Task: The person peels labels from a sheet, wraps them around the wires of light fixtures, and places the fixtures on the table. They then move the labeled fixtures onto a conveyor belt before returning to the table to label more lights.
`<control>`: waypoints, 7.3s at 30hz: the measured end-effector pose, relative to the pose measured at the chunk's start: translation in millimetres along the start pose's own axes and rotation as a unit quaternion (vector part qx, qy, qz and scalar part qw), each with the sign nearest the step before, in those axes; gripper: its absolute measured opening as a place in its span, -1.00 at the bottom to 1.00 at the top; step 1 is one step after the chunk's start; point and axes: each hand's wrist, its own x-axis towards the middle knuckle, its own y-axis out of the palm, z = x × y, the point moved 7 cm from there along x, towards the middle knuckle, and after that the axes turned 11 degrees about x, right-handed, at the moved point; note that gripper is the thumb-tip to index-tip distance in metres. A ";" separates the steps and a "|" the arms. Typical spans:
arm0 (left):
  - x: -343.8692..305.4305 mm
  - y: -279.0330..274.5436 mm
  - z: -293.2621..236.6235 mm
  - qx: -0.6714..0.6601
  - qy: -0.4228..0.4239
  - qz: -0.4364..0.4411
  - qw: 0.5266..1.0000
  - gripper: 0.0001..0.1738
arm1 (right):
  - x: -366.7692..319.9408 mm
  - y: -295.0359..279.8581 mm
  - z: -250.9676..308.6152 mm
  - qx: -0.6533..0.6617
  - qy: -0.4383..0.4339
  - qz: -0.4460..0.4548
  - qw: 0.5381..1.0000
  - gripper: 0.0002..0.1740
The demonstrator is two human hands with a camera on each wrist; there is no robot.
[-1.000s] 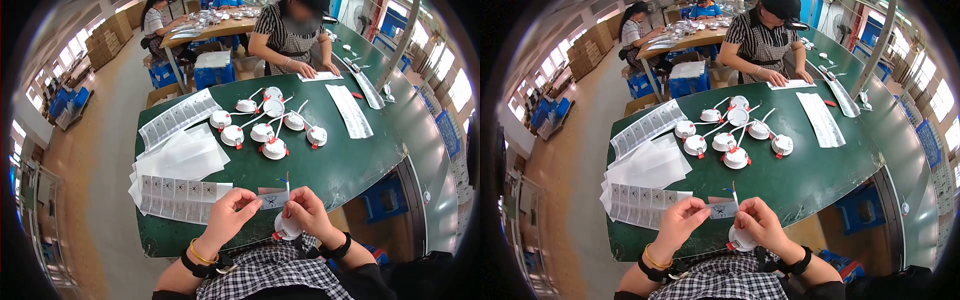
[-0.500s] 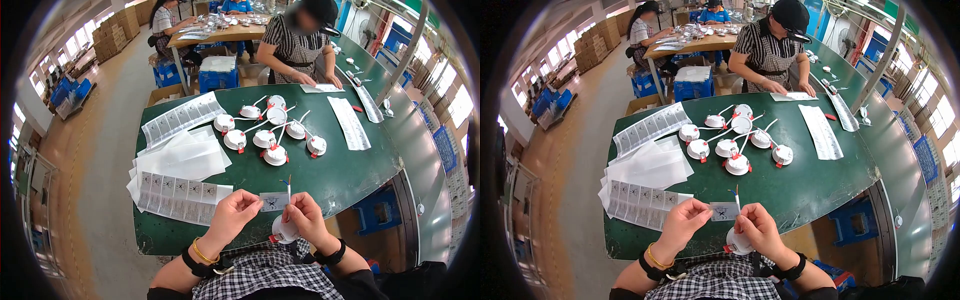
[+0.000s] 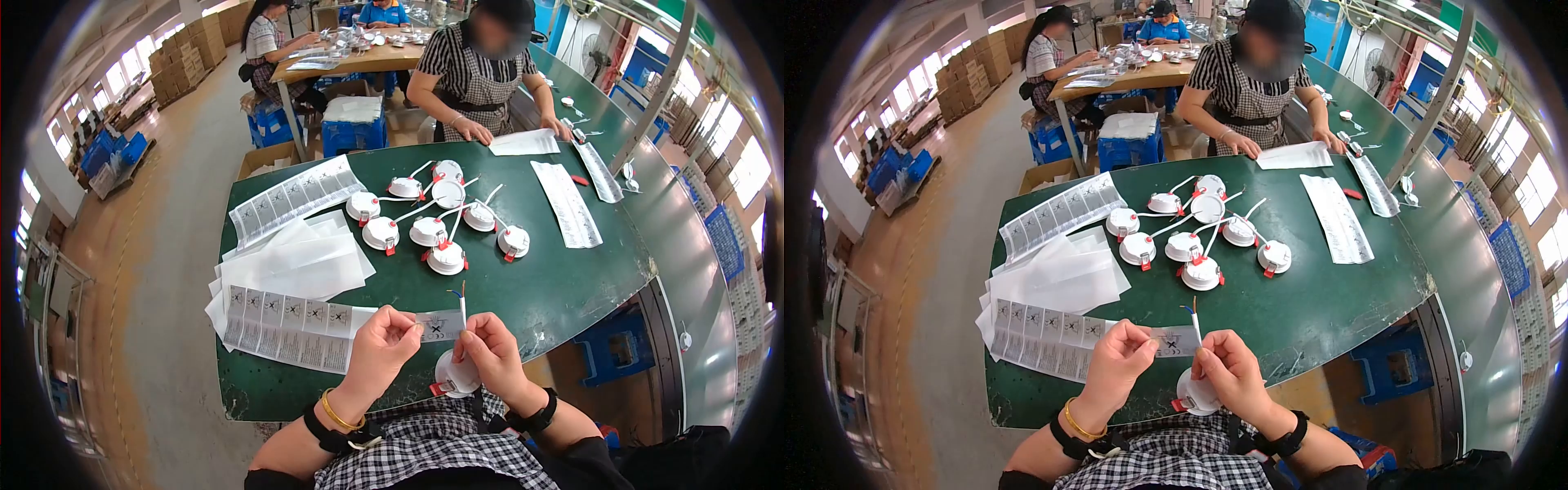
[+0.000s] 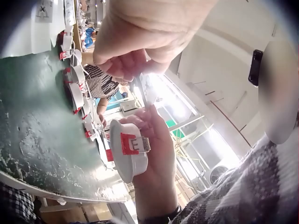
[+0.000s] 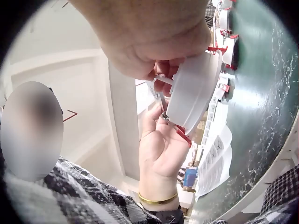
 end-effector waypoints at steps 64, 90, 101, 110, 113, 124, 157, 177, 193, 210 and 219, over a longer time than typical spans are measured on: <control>42.7 60.9 5.7 0.281 -0.061 0.219 0.932 -0.75 | -6.9 -64.3 3.5 -0.107 0.028 -0.049 0.993 -0.87; 0.6 25.3 6.4 0.251 -0.085 0.181 0.947 -0.76 | 175.3 -182.2 30.0 -0.696 -0.017 -0.023 0.718 -0.75; 1.7 67.1 2.1 0.519 0.287 0.130 0.794 -0.60 | 59.1 -73.2 -19.1 -0.346 0.006 -0.008 0.938 -0.77; 29.8 61.2 41.8 0.485 0.181 0.190 0.834 -0.79 | 32.5 -0.3 19.6 -0.432 -0.282 0.167 0.840 -0.70; 22.1 58.0 31.8 0.498 0.316 0.120 0.798 -0.81 | 18.3 -7.3 23.2 -0.419 -0.330 0.107 0.839 -0.62; 47.4 -73.2 -10.8 0.596 0.174 0.038 0.783 -0.87 | 19.4 48.4 24.7 -0.432 -0.297 0.125 0.842 -0.43; 15.5 -71.1 -27.9 0.706 0.268 0.137 0.641 -0.85 | 51.4 94.6 -89.7 -0.611 -0.208 0.214 0.734 -0.43; -0.6 -37.7 -13.0 -0.021 -0.095 0.022 0.995 -0.52 | 28.8 -40.7 0.9 -0.426 -0.247 -0.189 0.849 -0.64; 23.9 -21.9 19.1 0.036 -0.055 -0.073 0.995 -0.86 | 30.2 -7.2 -45.4 -0.341 -0.106 -0.058 0.932 -0.80; 34.5 -25.1 27.7 0.139 -0.084 -0.041 0.986 -0.84 | 28.2 -4.6 -42.3 -0.366 -0.117 -0.034 0.923 -0.78; 36.0 -25.9 30.4 0.153 -0.086 -0.040 0.984 -0.83 | 27.8 -1.4 -38.8 -0.390 -0.098 -0.023 0.915 -0.82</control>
